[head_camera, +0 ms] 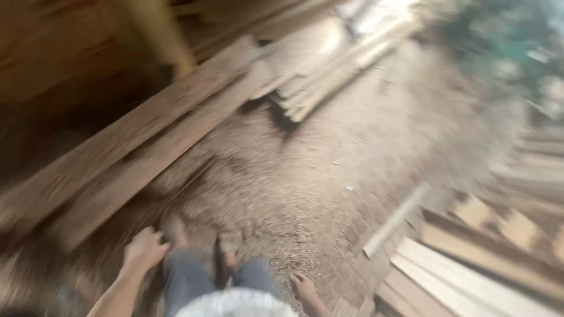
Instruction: Planing and cutting wooden boards using a stationary power saw in a workshop environment.
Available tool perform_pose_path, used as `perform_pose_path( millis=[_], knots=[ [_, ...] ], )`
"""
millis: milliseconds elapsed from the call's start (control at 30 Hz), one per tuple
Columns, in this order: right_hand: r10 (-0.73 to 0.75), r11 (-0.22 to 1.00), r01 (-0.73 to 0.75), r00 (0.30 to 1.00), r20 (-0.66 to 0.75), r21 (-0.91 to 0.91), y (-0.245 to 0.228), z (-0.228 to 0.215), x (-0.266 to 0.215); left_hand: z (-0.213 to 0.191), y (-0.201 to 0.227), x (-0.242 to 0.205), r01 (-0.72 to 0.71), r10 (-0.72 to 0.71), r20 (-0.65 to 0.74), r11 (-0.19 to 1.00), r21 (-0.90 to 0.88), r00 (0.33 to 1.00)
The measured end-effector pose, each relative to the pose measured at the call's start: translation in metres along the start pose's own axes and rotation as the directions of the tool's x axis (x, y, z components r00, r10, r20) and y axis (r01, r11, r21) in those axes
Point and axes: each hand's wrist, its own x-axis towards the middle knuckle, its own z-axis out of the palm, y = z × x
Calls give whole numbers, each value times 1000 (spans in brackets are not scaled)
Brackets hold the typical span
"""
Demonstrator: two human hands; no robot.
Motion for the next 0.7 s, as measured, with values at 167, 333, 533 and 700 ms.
perform_pose_path(
  millis=[167, 333, 533, 700],
  knots=[
    [-17, 1000, 12, 979, -205, -27, 124, -10, 33, -30, -47, 157, 144, -90, -172, 933, 331, 981],
    [245, 969, -248, 967, -75, -22, 171, -1, 14, -29, -105, 209, 149, -105, -303, 981, 126, 947],
    [169, 977, -170, 985, -18, -128, 177, 20, 15, -60, -86, 161, 80, -17, -276, 972, 220, 961],
    [77, 997, -76, 997, 31, -34, 91, 38, 32, -50, -77, 45, 54, 7, -323, 982, 180, 947]
  ],
)
